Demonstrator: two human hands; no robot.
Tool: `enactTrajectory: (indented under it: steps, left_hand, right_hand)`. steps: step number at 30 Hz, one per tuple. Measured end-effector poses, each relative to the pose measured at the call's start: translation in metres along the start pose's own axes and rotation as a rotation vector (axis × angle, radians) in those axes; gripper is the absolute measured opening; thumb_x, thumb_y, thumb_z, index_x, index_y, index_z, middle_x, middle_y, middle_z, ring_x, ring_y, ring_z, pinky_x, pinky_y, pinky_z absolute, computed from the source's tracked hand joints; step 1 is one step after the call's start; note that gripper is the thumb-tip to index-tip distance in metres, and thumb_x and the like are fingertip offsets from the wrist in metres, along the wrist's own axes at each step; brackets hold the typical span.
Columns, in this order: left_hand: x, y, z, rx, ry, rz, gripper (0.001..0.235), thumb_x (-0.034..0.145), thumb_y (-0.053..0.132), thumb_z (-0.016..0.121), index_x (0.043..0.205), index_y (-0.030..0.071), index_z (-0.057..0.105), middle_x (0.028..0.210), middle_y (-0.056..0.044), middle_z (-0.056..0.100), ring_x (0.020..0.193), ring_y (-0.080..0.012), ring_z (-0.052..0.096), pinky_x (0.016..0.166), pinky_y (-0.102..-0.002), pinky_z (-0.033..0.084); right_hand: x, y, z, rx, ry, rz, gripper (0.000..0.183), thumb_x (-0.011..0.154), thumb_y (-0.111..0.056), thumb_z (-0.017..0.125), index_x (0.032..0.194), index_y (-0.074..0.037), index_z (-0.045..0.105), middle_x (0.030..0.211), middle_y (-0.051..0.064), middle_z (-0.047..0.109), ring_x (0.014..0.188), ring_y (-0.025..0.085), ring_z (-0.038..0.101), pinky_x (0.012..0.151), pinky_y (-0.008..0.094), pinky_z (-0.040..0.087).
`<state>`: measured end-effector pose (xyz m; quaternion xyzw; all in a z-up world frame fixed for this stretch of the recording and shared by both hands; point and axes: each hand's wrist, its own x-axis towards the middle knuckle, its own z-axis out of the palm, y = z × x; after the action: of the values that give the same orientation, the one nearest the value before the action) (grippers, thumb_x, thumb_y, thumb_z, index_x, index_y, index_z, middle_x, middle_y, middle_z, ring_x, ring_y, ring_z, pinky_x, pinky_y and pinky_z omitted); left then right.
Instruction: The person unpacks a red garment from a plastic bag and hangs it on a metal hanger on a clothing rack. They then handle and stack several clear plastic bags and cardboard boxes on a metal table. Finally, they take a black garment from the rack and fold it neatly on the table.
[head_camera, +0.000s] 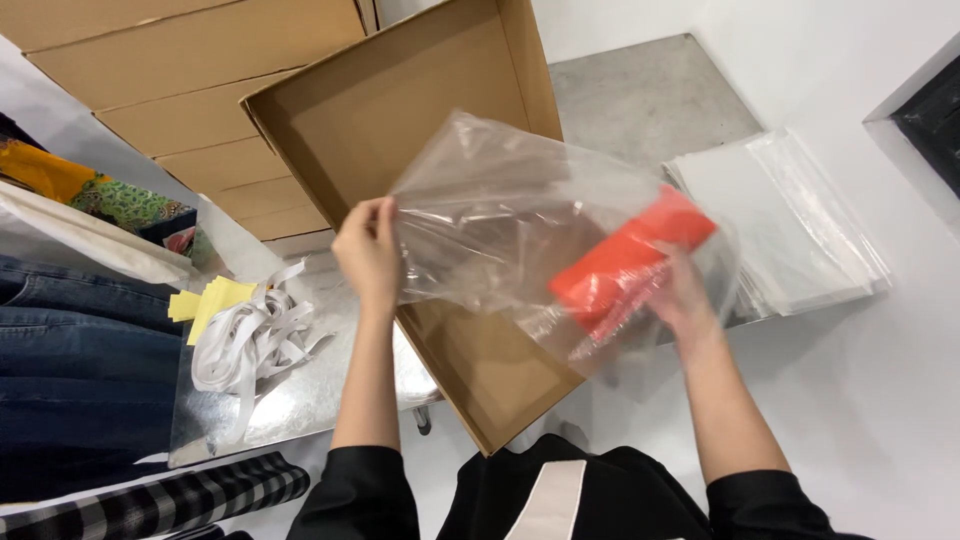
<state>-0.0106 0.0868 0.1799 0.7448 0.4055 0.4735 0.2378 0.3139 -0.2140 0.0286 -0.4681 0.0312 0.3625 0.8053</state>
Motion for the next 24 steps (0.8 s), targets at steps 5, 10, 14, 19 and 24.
enactTrajectory:
  steps: [5, 10, 14, 19, 24]
  left_hand:
    - [0.006, -0.029, -0.016, 0.071, 0.087, -0.073, 0.009, 0.106, 0.029, 0.076, 0.1, 0.024, 0.08, 0.085, 0.003, 0.077, 0.082, -0.0223, 0.074, 0.079, -0.036, 0.057]
    - [0.001, -0.032, -0.021, 0.057, 0.088, -0.081, 0.017, 0.105, 0.029, 0.066, 0.094, 0.018, 0.073, 0.092, 0.005, 0.076, 0.083, -0.0158, 0.069, 0.078, -0.036, 0.05]
    - [-0.014, -0.021, -0.019, 0.074, -0.107, -0.137, 0.023, 0.103, 0.023, 0.063, 0.126, 0.02, 0.062, 0.123, 0.002, 0.068, 0.113, -0.0211, 0.065, 0.091, -0.042, 0.05]
    - [-0.036, -0.021, -0.008, 0.12, -0.133, -0.007, 0.057, 0.101, 0.018, 0.069, 0.153, 0.014, 0.046, 0.133, -0.01, 0.056, 0.124, -0.0309, 0.058, 0.093, -0.05, 0.052]
    - [-0.077, -0.008, 0.011, 0.38, -0.138, 0.207, 0.066, 0.094, 0.027, 0.081, 0.154, 0.021, 0.053, 0.166, -0.015, 0.037, 0.148, -0.0418, 0.04, 0.12, -0.073, 0.023]
  right_hand:
    - [-0.016, -0.045, -0.055, 0.003, 0.098, -0.072, 0.07, 0.087, -0.052, 0.087, 0.141, -0.015, 0.064, 0.138, 0.007, 0.073, 0.122, 0.023, 0.073, 0.106, 0.048, 0.059]
    - [-0.078, -0.076, -0.035, 0.134, 0.44, -0.188, 0.031, 0.079, -0.039, 0.076, 0.108, -0.029, 0.072, 0.113, -0.008, 0.082, 0.103, 0.014, 0.078, 0.092, 0.034, 0.065]
    - [-0.115, -0.081, -0.023, 0.177, 0.56, -0.263, 0.036, 0.082, -0.039, 0.074, 0.116, -0.027, 0.07, 0.114, -0.008, 0.079, 0.106, 0.014, 0.078, 0.089, 0.034, 0.067]
    - [-0.141, -0.068, -0.04, 0.202, 0.672, -0.459, 0.044, 0.083, -0.028, 0.078, 0.125, -0.026, 0.068, 0.114, -0.006, 0.078, 0.102, 0.013, 0.079, 0.087, 0.032, 0.069]
    - [-0.184, -0.055, -0.058, 0.081, 0.652, -0.563, 0.04, 0.088, -0.02, 0.074, 0.127, -0.02, 0.065, 0.111, -0.001, 0.078, 0.097, 0.016, 0.078, 0.085, 0.034, 0.069]
